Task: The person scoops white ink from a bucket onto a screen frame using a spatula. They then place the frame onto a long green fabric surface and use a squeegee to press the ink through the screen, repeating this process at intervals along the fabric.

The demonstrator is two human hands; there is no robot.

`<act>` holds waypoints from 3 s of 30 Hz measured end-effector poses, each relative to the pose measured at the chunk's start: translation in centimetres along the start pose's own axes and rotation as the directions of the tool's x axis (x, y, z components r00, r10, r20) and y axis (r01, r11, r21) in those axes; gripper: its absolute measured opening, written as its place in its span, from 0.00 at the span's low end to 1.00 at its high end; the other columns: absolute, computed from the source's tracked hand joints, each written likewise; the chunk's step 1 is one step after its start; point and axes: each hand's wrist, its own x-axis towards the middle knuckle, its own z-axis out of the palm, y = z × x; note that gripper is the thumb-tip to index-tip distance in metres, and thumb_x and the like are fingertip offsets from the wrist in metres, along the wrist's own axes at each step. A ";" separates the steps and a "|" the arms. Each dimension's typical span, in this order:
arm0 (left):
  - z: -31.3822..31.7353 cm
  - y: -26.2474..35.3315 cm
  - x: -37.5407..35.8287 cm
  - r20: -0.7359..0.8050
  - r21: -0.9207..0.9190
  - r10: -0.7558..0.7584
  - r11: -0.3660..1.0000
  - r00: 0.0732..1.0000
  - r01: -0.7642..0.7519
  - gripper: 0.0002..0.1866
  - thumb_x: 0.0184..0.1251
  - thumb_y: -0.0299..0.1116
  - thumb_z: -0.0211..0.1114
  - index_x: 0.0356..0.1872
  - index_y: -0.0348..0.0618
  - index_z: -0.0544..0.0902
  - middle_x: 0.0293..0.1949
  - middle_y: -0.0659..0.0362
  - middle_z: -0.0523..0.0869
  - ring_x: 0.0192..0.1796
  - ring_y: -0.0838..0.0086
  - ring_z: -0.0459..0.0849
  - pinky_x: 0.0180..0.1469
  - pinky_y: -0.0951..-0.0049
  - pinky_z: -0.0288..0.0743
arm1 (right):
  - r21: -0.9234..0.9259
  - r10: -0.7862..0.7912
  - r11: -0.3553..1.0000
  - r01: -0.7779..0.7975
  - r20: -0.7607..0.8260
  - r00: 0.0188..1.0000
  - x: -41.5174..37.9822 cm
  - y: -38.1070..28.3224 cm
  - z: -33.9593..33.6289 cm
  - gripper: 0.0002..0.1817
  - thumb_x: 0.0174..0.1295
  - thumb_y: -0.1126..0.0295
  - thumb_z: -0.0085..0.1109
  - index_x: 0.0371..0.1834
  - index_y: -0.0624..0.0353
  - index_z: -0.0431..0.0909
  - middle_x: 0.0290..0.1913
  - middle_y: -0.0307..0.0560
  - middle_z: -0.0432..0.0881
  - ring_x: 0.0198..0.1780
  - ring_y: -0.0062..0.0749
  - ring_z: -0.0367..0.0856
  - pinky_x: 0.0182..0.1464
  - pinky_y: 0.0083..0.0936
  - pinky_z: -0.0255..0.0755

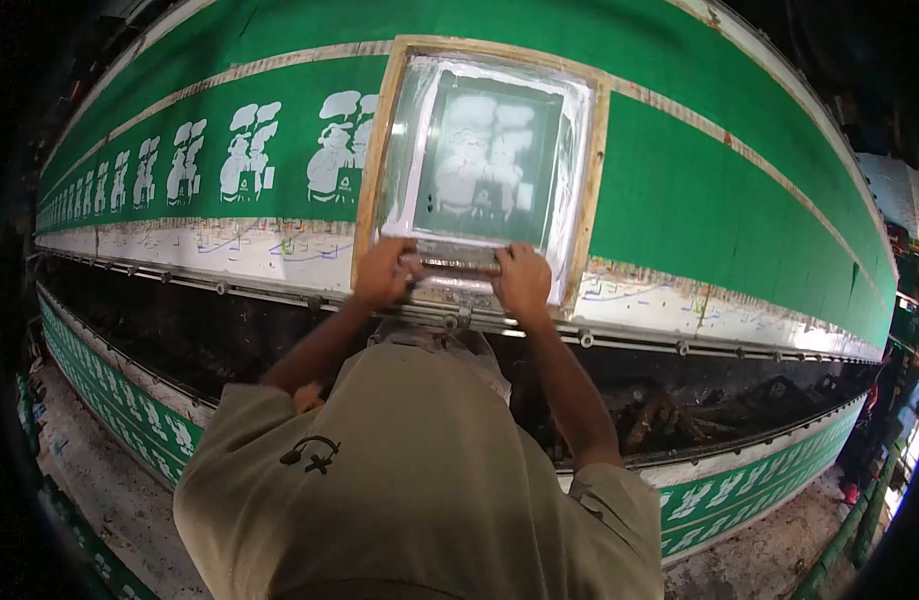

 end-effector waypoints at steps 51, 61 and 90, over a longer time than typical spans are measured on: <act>16.7 17.0 22.5 -0.213 0.035 0.186 0.982 0.959 -0.183 0.32 0.60 0.46 0.77 0.59 0.37 0.77 0.58 0.40 0.77 0.61 0.43 0.75 0.64 0.47 0.70 | -0.015 0.327 0.944 -0.329 -0.065 0.943 0.3 28.1 -12.1 0.15 0.58 0.64 0.69 0.49 0.49 0.88 0.54 0.43 0.87 0.62 0.47 0.81 0.74 0.53 0.60; 21.3 15.8 28.2 -0.150 0.208 0.222 0.960 0.964 -0.188 0.22 0.68 0.49 0.68 0.48 0.38 0.80 0.44 0.49 0.84 0.51 0.50 0.82 0.54 0.49 0.68 | -0.095 0.137 0.985 -0.147 -0.098 0.986 10.6 31.8 -9.6 0.15 0.54 0.64 0.71 0.46 0.51 0.88 0.42 0.48 0.86 0.46 0.51 0.85 0.46 0.46 0.79; 16.9 14.7 15.5 -0.231 -0.248 -0.525 0.846 0.819 0.473 0.23 0.54 0.28 0.71 0.49 0.35 0.69 0.38 0.42 0.77 0.42 0.48 0.81 0.50 0.53 0.76 | -0.066 0.084 0.992 -0.108 -0.300 0.950 13.3 34.4 -9.7 0.23 0.48 0.75 0.71 0.50 0.48 0.85 0.48 0.42 0.85 0.53 0.48 0.82 0.57 0.46 0.72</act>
